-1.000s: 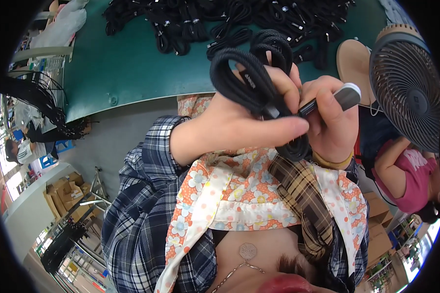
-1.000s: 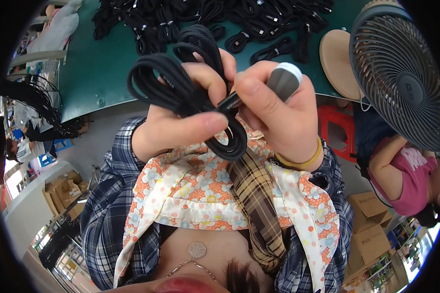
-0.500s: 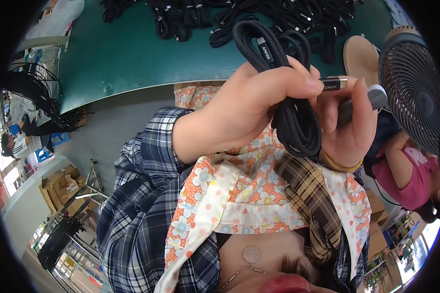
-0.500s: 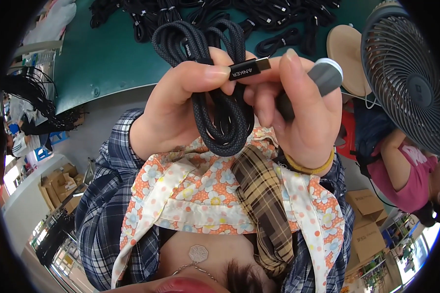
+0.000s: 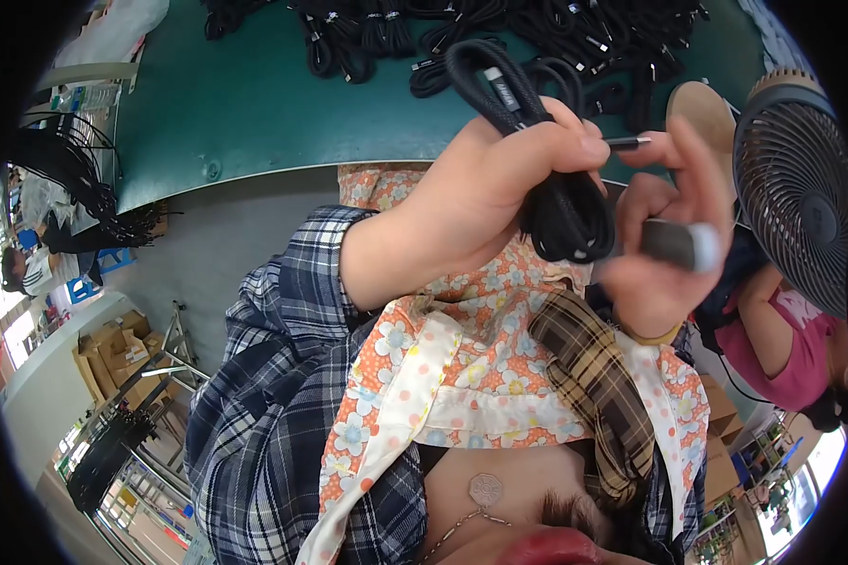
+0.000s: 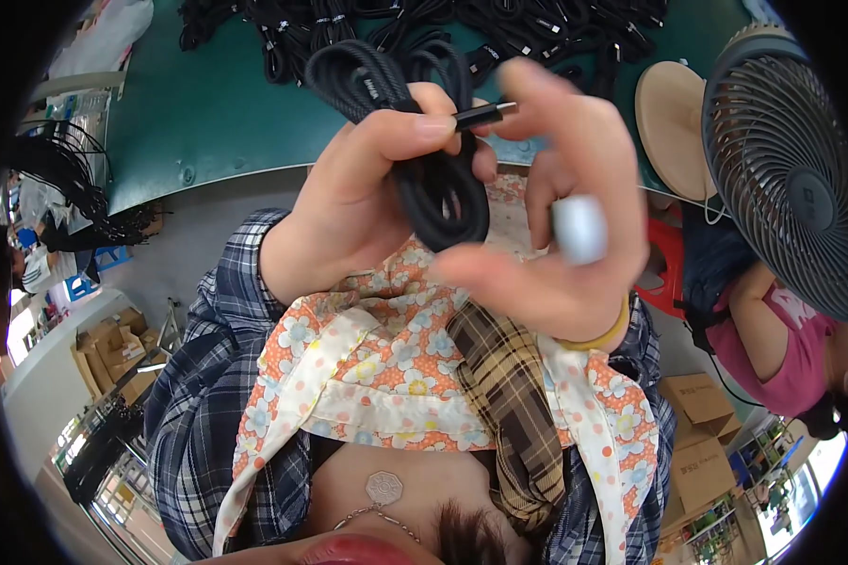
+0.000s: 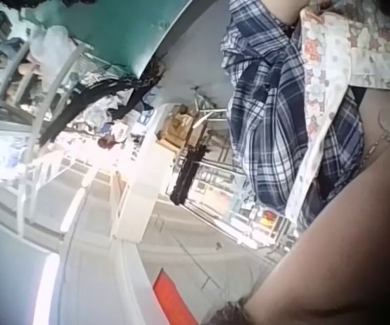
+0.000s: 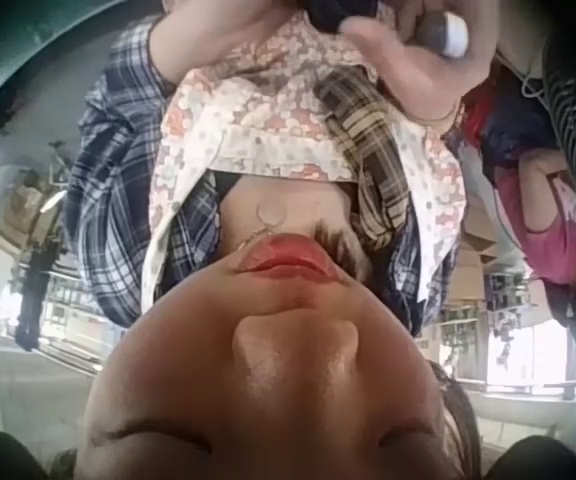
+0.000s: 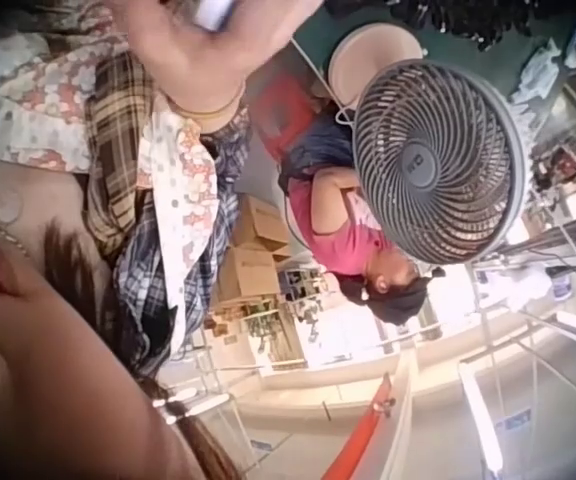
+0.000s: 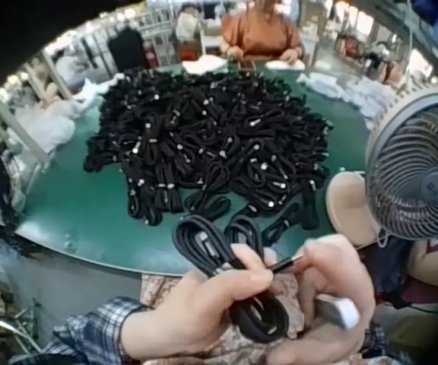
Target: The person picks up a fan and sets it aside, then picks up a bundled cable and touches the connectors with a small white object. They then pick up a second bundled cable and hold both together while touching the connectors with the white object.
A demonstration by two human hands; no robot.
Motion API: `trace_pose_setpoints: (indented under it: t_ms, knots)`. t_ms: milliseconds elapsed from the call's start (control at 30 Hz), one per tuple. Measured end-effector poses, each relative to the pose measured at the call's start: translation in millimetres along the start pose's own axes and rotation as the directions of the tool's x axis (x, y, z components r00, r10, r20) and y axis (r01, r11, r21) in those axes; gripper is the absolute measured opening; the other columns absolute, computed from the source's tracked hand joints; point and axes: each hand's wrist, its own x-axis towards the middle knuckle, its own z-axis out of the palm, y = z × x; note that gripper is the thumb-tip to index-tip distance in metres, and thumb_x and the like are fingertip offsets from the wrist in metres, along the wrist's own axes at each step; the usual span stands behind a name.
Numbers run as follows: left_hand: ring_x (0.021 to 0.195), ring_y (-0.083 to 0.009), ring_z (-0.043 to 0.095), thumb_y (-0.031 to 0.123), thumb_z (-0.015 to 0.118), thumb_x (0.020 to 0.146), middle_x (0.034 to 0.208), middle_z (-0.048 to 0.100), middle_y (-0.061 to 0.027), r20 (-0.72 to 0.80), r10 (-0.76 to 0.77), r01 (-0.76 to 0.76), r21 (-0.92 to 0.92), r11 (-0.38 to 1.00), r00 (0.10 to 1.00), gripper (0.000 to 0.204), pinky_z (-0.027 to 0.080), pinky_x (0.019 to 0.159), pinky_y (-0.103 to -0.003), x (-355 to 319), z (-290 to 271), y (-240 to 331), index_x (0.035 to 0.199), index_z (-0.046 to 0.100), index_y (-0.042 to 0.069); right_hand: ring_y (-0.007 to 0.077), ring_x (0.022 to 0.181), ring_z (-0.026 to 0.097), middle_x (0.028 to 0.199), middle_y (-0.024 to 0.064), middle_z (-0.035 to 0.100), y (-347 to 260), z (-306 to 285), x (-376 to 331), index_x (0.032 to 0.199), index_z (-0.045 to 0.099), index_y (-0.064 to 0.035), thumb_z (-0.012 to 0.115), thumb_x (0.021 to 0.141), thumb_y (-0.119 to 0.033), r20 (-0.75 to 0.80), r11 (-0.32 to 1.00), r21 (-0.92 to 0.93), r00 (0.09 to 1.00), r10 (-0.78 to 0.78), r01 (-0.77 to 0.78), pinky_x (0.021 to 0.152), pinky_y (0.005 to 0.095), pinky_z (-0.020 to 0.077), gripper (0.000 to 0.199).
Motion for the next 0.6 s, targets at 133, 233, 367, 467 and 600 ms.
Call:
trace_pose_setpoints:
  t_ms: [133, 233, 367, 467, 600]
  knots:
    - [0.071, -0.0106, 0.051, 0.017, 0.050, 0.077, 0.079, 0.052, -0.0040, -0.050, 0.152, -0.130, 0.304, 0.944, 0.987, 0.017, 0.041, 0.065, -0.022, 4, 0, 3, 0.086, 0.051, 0.003, 0.0107, 0.052, 0.047, 0.081, 0.0112, 0.053, 9, 0, 10, 0.106, 0.045, 0.0080, 0.067, 0.067, -0.026, 0.405, 0.710, -0.472, 0.844, -0.351, 0.522, 0.051, 0.0182, 0.0370, 0.055]
    - [0.075, -0.0105, 0.050, 0.019, 0.049, 0.077, 0.084, 0.050, -0.0048, 0.000, 0.197, -0.182, 0.383, 0.905, 0.980, 0.024, 0.041, 0.067, -0.022, 4, -2, 2, 0.095, 0.049, 0.003, 0.0158, 0.078, 0.055, 0.086, 0.0089, 0.054, 7, -4, 3, 0.103, 0.049, 0.0070, 0.067, 0.062, -0.004, 0.305, 0.726, -0.527, 0.896, -0.323, 0.441, 0.062, 0.0236, 0.0461, 0.046]
    - [0.078, -0.0088, 0.047, 0.019, 0.055, 0.074, 0.092, 0.046, -0.0042, 0.145, 0.256, -0.293, 0.400, 0.868, 0.956, 0.041, 0.039, 0.069, -0.021, 1, -4, 6, 0.109, 0.044, 0.001, 0.0131, 0.069, 0.054, 0.077, 0.0086, 0.055, 3, -2, -8, 0.097, 0.050, 0.0075, 0.062, 0.071, -0.013, -0.107, 0.986, 0.042, 0.980, 0.167, -0.163, 0.055, 0.0208, 0.0441, 0.035]
    - [0.080, -0.0086, 0.046, 0.019, 0.060, 0.071, 0.096, 0.045, -0.0045, 0.259, 0.296, -0.389, 0.486, 0.783, 0.920, 0.053, 0.039, 0.069, -0.020, -1, -6, 15, 0.117, 0.040, 0.001, 0.0109, 0.059, 0.052, 0.070, 0.0083, 0.055, 4, -14, -8, 0.094, 0.051, 0.0076, 0.054, 0.077, -0.020, -0.042, 0.947, 0.196, 0.963, 0.267, -0.254, 0.049, 0.0188, 0.0406, 0.032]
    - [0.080, -0.0082, 0.045, 0.017, 0.065, 0.066, 0.094, 0.045, -0.0045, 0.278, 0.225, -0.339, 0.491, 0.803, 0.934, 0.062, 0.038, 0.071, -0.019, -2, -5, 19, 0.119, 0.037, 0.000, 0.0077, 0.046, 0.045, 0.063, 0.0083, 0.053, -4, -7, -6, 0.091, 0.050, 0.0072, 0.044, 0.083, -0.026, -0.048, 0.919, 0.251, 0.944, 0.326, -0.305, 0.042, 0.0162, 0.0339, 0.035]
